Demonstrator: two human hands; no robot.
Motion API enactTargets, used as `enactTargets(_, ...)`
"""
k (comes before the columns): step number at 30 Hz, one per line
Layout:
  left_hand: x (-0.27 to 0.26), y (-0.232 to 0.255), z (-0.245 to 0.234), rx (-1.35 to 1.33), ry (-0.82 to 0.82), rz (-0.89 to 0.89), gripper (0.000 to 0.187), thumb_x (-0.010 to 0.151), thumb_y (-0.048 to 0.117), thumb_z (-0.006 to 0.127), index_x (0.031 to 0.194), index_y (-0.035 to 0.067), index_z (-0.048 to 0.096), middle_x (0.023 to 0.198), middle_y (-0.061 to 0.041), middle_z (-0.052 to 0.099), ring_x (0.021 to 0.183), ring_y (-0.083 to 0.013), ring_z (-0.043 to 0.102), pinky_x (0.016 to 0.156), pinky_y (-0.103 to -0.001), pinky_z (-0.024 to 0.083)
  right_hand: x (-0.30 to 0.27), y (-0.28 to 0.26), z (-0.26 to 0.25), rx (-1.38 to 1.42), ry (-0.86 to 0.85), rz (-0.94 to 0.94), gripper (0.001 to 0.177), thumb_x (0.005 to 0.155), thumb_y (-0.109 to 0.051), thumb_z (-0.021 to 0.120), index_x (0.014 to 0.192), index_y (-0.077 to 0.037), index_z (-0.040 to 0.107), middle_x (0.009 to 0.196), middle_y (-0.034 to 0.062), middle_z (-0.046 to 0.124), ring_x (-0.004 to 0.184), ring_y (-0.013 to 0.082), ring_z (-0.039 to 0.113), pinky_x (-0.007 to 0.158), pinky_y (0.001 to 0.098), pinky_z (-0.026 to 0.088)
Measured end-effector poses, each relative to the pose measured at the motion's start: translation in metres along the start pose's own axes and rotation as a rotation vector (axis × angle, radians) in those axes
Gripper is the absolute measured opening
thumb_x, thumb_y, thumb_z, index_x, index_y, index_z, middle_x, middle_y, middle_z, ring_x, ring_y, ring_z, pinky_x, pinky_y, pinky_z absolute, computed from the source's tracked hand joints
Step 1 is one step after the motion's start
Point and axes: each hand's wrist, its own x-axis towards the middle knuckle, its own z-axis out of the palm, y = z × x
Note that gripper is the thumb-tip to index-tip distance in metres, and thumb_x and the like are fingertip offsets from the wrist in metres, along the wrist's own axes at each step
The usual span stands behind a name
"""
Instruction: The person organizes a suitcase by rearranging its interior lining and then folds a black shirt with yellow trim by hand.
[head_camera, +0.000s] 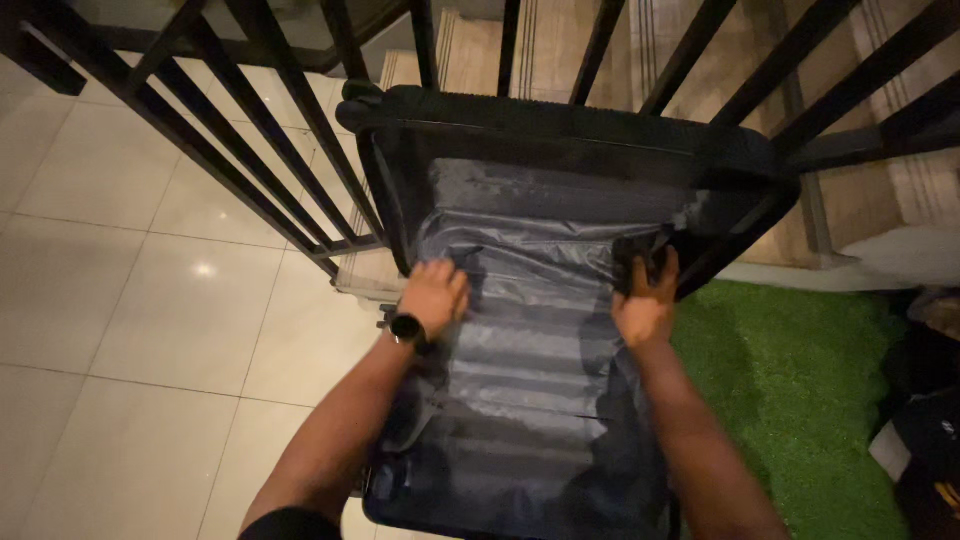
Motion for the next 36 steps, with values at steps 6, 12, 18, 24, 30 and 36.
enactTargets(6,-0.079,0.083,-0.001,-0.106,-0.831,-0.307,0.055,0.092,0.042,0.066,0.129,0.004,0.051,0.121,-0.023,0.062,0.115,-0.0401,0.06,0.088,-0.053,0.052,-0.024,-0.029,-0.035,0.111,0.103,-0.054,0.056,0.08,-0.021,0.075,0.132,-0.006,0.062,0.14,0.0312,0.051,0.126,0.0483,0.051,0.104,0.057,0.048)
enactTargets(12,-0.133,0.087,0.045,-0.048,-0.66,-0.453,0.048,0.093,0.014,0.058,0.14,0.018,0.05,0.135,-0.018,0.057,0.123,-0.0395,0.059,0.093,-0.049,0.054,-0.09,-0.064,-0.044,0.18,-0.131,-0.127,0.037,0.087,-0.024,0.07,0.119,-0.007,0.068,0.123,0.0236,0.057,0.114,0.0431,0.055,0.093,0.0521,0.05)
enactTargets(18,-0.151,0.072,0.08,-0.112,-0.589,-0.459,0.057,0.083,0.001,0.064,0.137,0.01,0.051,0.146,-0.022,0.049,0.122,-0.0453,0.057,0.097,-0.046,0.054,-0.149,-0.086,-0.046,0.407,-0.108,-0.222,0.033,0.083,-0.021,0.069,0.112,-0.005,0.068,0.119,0.0177,0.059,0.108,0.0388,0.058,0.091,0.0499,0.051)
enactTargets(24,-0.153,0.071,0.087,-0.265,-0.531,-0.543,0.065,0.074,-0.001,0.071,0.136,0.005,0.053,0.135,-0.026,0.054,0.122,-0.0431,0.056,0.1,-0.046,0.05,-0.191,-0.096,-0.05,0.448,-0.299,-0.259,0.029,0.081,-0.022,0.072,0.104,-0.005,0.068,0.116,0.0146,0.061,0.107,0.0382,0.059,0.09,0.0486,0.05)
enactTargets(30,-0.171,0.074,0.086,-0.331,-0.436,-0.578,0.056,0.069,0.011,0.078,0.121,0.0,0.06,0.118,-0.029,0.062,0.102,-0.0443,0.065,0.087,-0.047,0.055,-0.218,-0.087,-0.04,0.464,-0.48,-0.234,0.027,0.084,-0.021,0.071,0.106,-0.007,0.068,0.117,0.0139,0.061,0.109,0.0379,0.058,0.09,0.0477,0.051)
enactTargets(36,-0.18,0.075,0.097,-0.289,-0.692,-0.454,0.029,0.085,0.021,0.067,0.108,0.004,0.063,0.097,-0.021,0.07,0.099,-0.0398,0.069,0.088,-0.047,0.056,-0.226,-0.084,-0.039,0.444,-0.586,-0.193,0.027,0.084,-0.023,0.071,0.107,-0.01,0.068,0.12,0.0122,0.06,0.113,0.0372,0.058,0.091,0.0488,0.05)
